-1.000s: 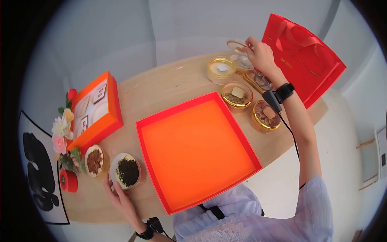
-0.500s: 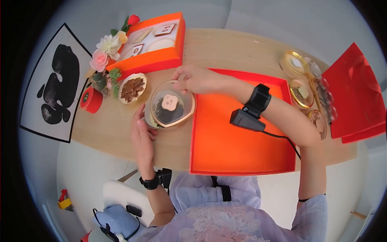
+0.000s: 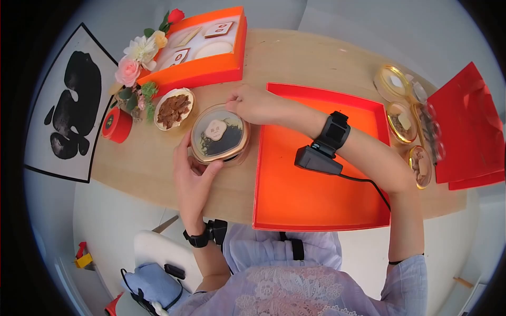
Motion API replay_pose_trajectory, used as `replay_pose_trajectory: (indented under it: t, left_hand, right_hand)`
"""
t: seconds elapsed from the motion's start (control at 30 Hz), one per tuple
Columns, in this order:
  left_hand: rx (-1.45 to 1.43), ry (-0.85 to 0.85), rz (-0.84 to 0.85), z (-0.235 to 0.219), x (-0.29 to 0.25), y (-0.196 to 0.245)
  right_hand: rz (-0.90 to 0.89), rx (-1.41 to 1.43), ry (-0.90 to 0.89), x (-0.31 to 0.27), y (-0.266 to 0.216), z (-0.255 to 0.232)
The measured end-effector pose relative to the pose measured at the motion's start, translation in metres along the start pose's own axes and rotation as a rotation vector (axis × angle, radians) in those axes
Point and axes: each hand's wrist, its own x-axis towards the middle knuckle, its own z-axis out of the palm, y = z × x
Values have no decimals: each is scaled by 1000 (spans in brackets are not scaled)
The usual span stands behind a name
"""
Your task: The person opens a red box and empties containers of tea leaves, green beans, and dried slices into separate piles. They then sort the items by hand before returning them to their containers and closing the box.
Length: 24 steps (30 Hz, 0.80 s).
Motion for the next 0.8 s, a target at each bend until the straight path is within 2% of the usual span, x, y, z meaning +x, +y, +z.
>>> replay_pose_trajectory:
  t: [0.13,0.23,0.3,0.33,0.4,0.43,0.5,0.57,0.63,0.7,0.77,0.8]
  left_hand:
    - [61,6,-71,-2,0,7]
    - [14,-3,-82,-2,-1,6]
    - [-60,-39,-67,0,0,0]
    - [-29,-15,-83,-2,-2,-10]
    - [35,-13,-147,-6,-3,-24]
    - [81,-20,-200,-8,-4,-25]
    - [-20,-47,-118,2,-4,-7]
    - [-114,-63,-52,3,-3,3]
    - [-102,-70,-132,2,-3,4]
    - [-85,-68,-97,1,-4,-2]
    - [-72,-49,-27,1,-2,-12]
    - [-81,-58,-23,2,-3,-12]
  right_hand:
    - [-39,-17,16,-4,1,7]
    - [-99,-141,95,-6,1,9]
    - [-119,56,16,6,10,7]
    - [-92,47,62,5,11,-2]
    - [-59,437,-102,-8,9,-30]
    - [-38,429,-48,-23,11,-49]
    - [-139,596,88,-56,7,-86]
    - [-147,334,407,-100,11,-133]
    - [-171,160,675,-138,34,-180]
    - [-177,-53,852,-176,70,-220]
    - [39,-449,1005,-209,107,-251]
    - [83,-598,1066,-221,133,-264]
